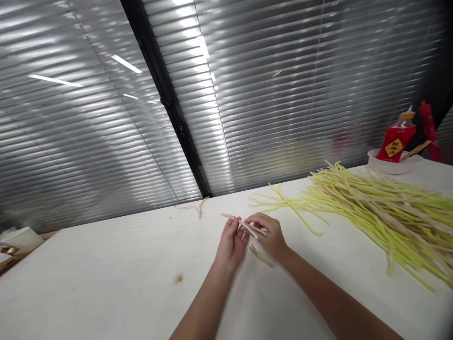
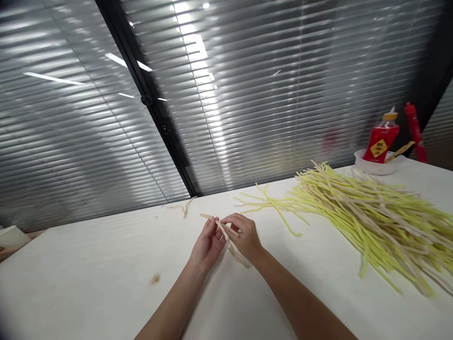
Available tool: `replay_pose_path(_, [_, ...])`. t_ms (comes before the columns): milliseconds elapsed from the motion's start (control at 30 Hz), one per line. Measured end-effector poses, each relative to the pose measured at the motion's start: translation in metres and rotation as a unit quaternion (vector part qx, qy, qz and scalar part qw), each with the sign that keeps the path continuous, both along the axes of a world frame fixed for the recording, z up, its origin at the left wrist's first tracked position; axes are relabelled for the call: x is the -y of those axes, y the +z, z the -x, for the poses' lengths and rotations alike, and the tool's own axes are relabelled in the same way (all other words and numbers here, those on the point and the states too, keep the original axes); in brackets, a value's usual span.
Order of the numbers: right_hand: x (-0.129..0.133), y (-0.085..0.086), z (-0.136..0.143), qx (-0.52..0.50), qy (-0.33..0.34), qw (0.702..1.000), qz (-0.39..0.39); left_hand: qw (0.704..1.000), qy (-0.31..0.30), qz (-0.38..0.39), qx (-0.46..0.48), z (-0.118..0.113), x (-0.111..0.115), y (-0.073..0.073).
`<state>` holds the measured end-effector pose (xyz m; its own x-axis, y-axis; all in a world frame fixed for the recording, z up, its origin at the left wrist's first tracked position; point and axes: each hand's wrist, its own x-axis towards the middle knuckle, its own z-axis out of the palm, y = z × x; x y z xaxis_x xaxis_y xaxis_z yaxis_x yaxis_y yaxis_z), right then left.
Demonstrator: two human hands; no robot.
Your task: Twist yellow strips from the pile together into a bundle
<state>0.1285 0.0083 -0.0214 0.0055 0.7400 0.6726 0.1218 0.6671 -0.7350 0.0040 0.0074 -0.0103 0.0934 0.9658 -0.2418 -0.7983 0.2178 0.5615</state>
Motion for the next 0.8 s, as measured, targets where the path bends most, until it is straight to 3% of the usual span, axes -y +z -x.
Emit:
replay_pose_path(67, [0.001, 0.0, 0.006, -0.09, -0.006, 0.991, 0.094, 1.0, 0.005, 0.001, -0.01, 0.0, 0.001, 0.0])
replay_pose_path(167, [0.004, 0.002, 0.017, -0.245, 0.013, 0.945, 0.214, 0.998, 0.021, -0.024, -0.057, -0.001, 0.003, 0.002])
replay_pose_path(300, [0.01, 0.008, 0.027, -0.387, 0.043, 0.876, 0.286, 0.98, 0.067, -0.091, -0.165, -0.004, 0.008, 0.006])
replay_pose_path(433, [0.016, 0.012, 0.028, -0.434, 0.042, 0.828, 0.351, 0.94, 0.097, -0.164, -0.283, -0.008, 0.013, 0.008])
replay_pose_path(567, [0.018, 0.011, 0.029, -0.411, 0.017, 0.842, 0.348, 0.922, 0.103, -0.186, -0.325, -0.01, 0.014, 0.008])
replay_pose_path(700, [0.015, 0.006, 0.027, -0.351, -0.008, 0.881, 0.315, 0.916, 0.11, -0.171, -0.347, -0.008, 0.012, 0.006])
replay_pose_path(800, [0.011, 0.0, 0.024, -0.249, -0.037, 0.924, 0.287, 0.919, 0.106, -0.147, -0.351, -0.007, 0.011, 0.003])
